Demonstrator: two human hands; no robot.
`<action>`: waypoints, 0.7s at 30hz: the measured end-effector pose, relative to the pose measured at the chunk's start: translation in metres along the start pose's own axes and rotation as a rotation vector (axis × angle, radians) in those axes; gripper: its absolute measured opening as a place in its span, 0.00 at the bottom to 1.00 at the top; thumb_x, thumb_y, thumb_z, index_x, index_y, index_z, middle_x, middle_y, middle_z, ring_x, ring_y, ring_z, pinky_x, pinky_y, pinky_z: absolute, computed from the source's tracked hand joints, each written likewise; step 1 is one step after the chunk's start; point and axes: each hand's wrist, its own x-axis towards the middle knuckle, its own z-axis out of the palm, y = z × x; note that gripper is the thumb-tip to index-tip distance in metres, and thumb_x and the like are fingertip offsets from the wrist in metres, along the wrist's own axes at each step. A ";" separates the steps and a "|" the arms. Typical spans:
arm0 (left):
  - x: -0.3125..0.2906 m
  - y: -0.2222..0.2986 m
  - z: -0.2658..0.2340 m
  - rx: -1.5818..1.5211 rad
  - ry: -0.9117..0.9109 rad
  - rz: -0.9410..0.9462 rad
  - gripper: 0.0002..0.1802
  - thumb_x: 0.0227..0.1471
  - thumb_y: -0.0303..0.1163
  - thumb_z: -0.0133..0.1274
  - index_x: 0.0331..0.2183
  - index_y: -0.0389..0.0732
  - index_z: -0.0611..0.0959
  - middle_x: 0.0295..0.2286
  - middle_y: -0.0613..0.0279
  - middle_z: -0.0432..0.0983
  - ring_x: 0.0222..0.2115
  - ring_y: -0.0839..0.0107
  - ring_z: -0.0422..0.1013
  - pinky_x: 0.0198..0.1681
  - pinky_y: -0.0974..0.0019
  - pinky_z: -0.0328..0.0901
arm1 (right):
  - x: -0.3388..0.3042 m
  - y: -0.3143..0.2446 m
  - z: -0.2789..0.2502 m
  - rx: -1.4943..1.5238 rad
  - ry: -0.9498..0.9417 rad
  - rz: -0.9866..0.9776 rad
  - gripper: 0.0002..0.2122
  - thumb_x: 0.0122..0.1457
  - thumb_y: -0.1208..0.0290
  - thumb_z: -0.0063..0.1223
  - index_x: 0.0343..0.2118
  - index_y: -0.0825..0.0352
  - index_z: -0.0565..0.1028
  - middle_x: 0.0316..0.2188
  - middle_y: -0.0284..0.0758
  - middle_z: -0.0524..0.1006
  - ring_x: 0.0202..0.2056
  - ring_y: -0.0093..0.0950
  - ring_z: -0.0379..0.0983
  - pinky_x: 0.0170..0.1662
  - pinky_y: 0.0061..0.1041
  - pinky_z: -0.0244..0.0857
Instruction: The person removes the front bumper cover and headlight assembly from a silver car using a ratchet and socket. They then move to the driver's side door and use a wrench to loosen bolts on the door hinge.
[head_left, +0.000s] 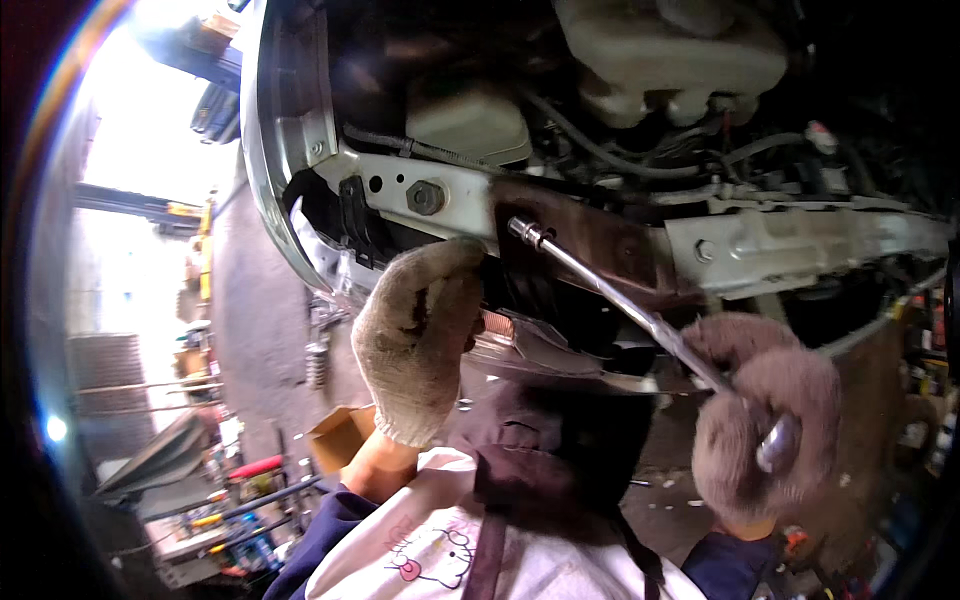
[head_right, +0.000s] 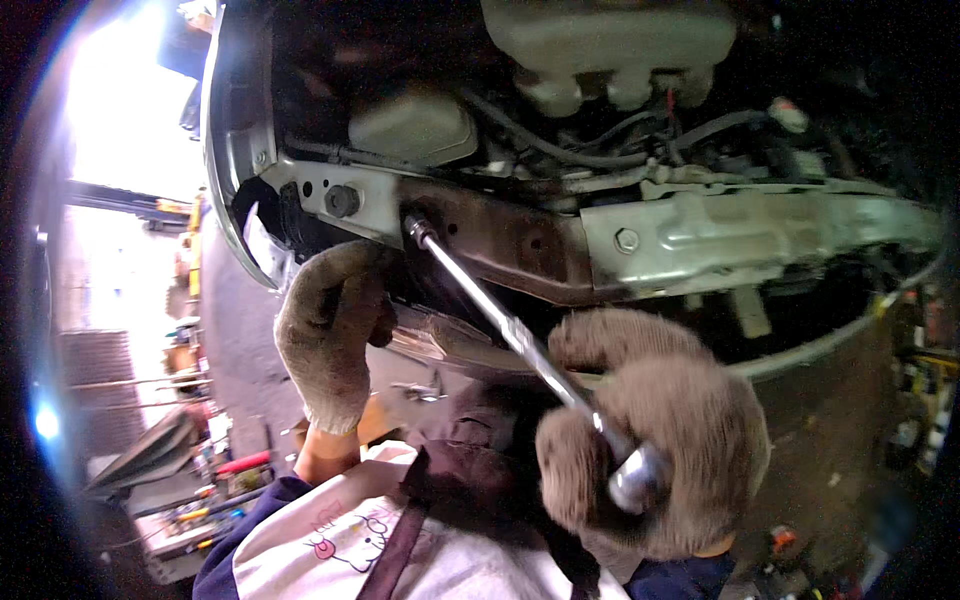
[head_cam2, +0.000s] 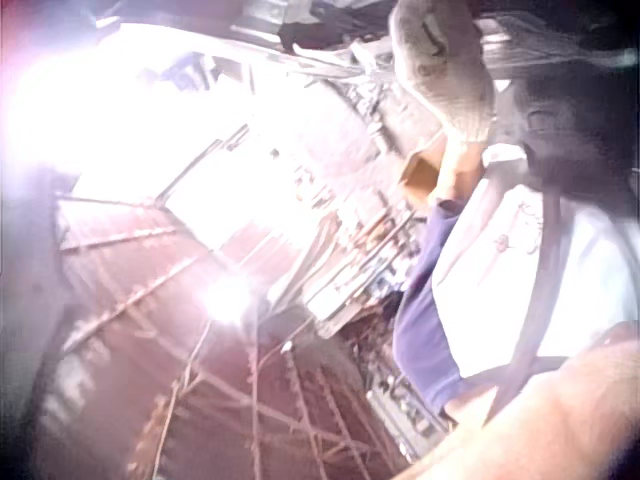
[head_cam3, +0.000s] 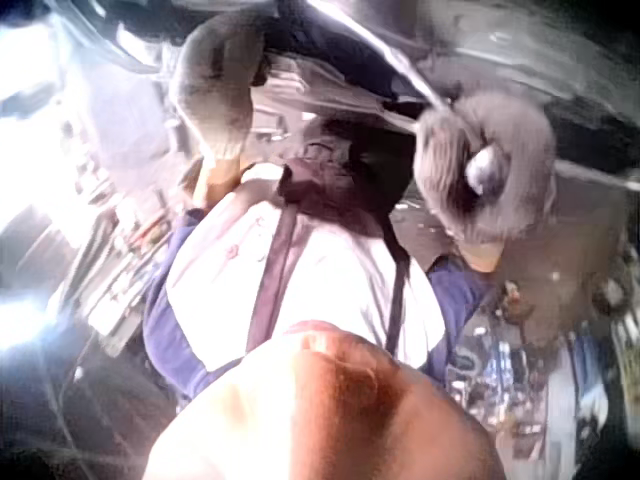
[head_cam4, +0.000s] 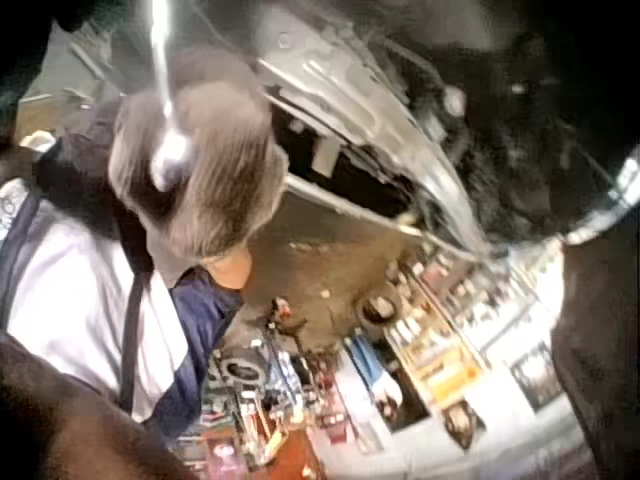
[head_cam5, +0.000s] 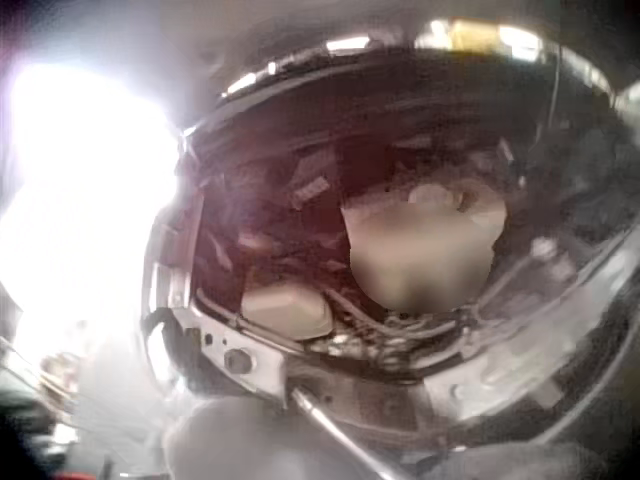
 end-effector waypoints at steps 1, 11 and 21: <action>0.002 -0.008 -0.004 0.020 -0.036 0.072 0.10 0.58 0.21 0.57 0.43 0.33 0.83 0.33 0.63 0.80 0.29 0.77 0.75 0.31 0.73 0.70 | 0.009 -0.018 0.004 -0.165 0.036 -0.039 0.06 0.54 0.73 0.59 0.26 0.67 0.72 0.28 0.42 0.78 0.29 0.35 0.78 0.32 0.32 0.70; 0.030 0.001 0.013 0.330 0.001 0.617 0.20 0.48 0.34 0.64 0.44 0.42 0.82 0.42 0.56 0.77 0.43 0.54 0.75 0.44 0.55 0.72 | 0.107 -0.118 0.029 -0.897 -0.495 -0.433 0.14 0.59 0.62 0.63 0.31 0.66 0.71 0.23 0.34 0.71 0.21 0.29 0.70 0.24 0.29 0.63; 0.046 -0.020 0.028 0.197 0.096 0.662 0.12 0.43 0.31 0.60 0.35 0.44 0.81 0.33 0.60 0.77 0.38 0.57 0.74 0.41 0.54 0.69 | 0.132 -0.159 0.043 -1.344 -0.606 -0.450 0.23 0.46 0.66 0.71 0.45 0.66 0.74 0.29 0.35 0.78 0.33 0.35 0.73 0.41 0.36 0.65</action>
